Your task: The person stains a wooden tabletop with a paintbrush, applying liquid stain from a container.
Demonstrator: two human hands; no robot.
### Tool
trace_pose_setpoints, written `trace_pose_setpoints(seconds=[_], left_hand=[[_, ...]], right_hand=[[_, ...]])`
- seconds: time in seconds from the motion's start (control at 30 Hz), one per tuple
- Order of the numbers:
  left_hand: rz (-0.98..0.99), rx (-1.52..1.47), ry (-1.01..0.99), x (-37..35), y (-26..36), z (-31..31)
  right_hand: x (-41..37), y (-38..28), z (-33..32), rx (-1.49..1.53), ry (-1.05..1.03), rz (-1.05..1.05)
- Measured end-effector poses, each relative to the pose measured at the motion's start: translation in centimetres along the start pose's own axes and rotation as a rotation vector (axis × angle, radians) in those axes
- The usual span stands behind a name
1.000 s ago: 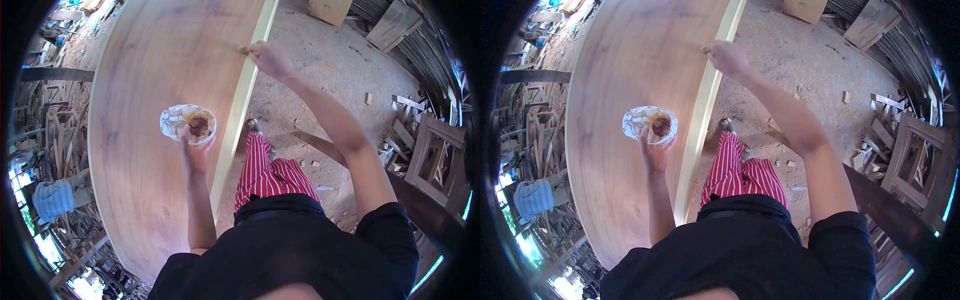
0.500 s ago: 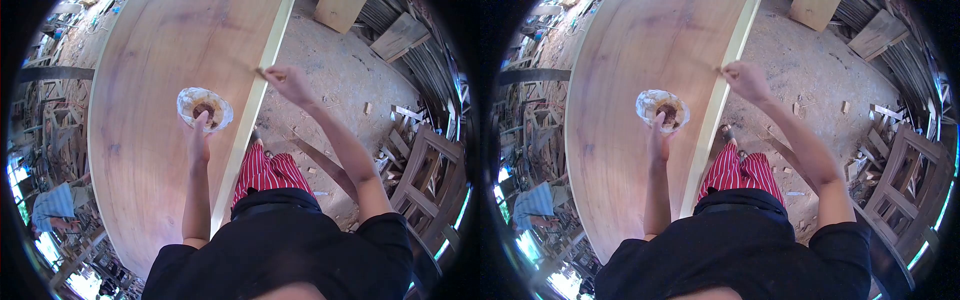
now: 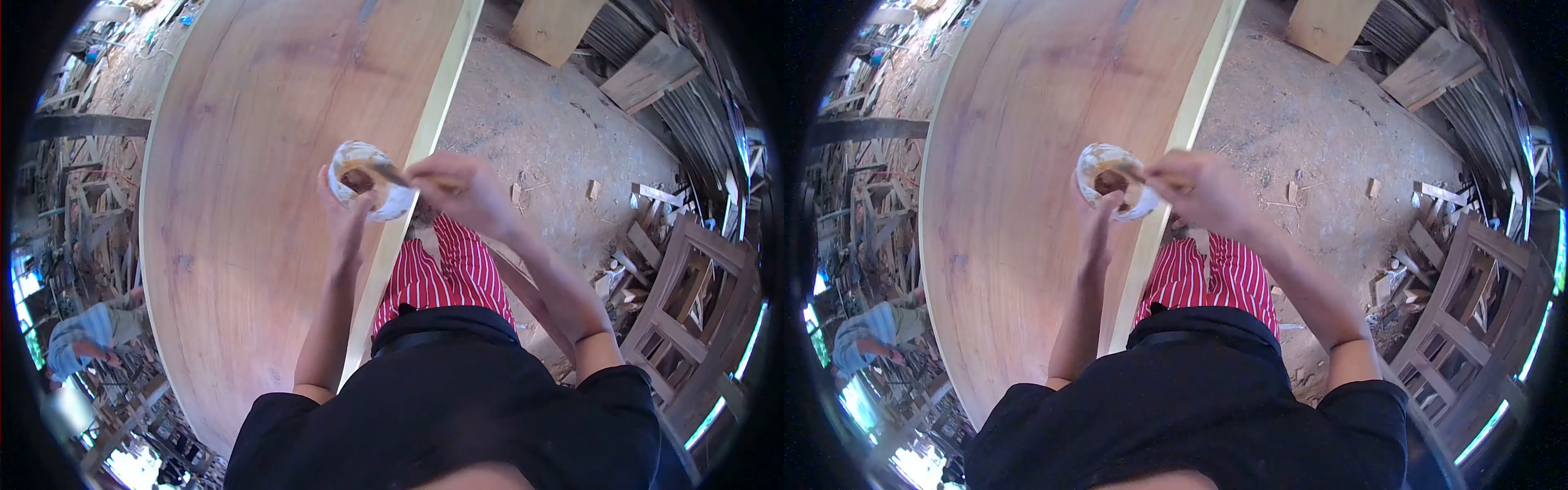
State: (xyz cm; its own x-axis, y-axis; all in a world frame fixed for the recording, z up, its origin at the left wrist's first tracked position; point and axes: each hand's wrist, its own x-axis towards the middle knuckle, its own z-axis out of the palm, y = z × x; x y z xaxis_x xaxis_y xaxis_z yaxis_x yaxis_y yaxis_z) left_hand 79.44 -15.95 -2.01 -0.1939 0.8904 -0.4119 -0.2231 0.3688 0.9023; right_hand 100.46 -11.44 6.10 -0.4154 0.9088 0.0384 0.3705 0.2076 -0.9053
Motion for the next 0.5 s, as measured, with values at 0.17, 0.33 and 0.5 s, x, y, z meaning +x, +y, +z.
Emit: trace_pose_setpoints(seconds=[0.17, 0.33, 0.5], left_hand=[[0.08, -0.045, 0.279, 0.9, 1.8, -2.5], [0.012, -0.169, 0.365, 1.9, 5.0, 0.2], [-0.047, -0.277, 0.263, 4.7, 4.5, 2.2]], right_hand=[[2.9, 2.6, -2.6, 0.041, 0.104, 0.281], [4.4, 8.3, 1.3, 0.08, -0.227, 0.081], [12.3, 13.3, -8.4, -0.06, -0.081, 0.174]])
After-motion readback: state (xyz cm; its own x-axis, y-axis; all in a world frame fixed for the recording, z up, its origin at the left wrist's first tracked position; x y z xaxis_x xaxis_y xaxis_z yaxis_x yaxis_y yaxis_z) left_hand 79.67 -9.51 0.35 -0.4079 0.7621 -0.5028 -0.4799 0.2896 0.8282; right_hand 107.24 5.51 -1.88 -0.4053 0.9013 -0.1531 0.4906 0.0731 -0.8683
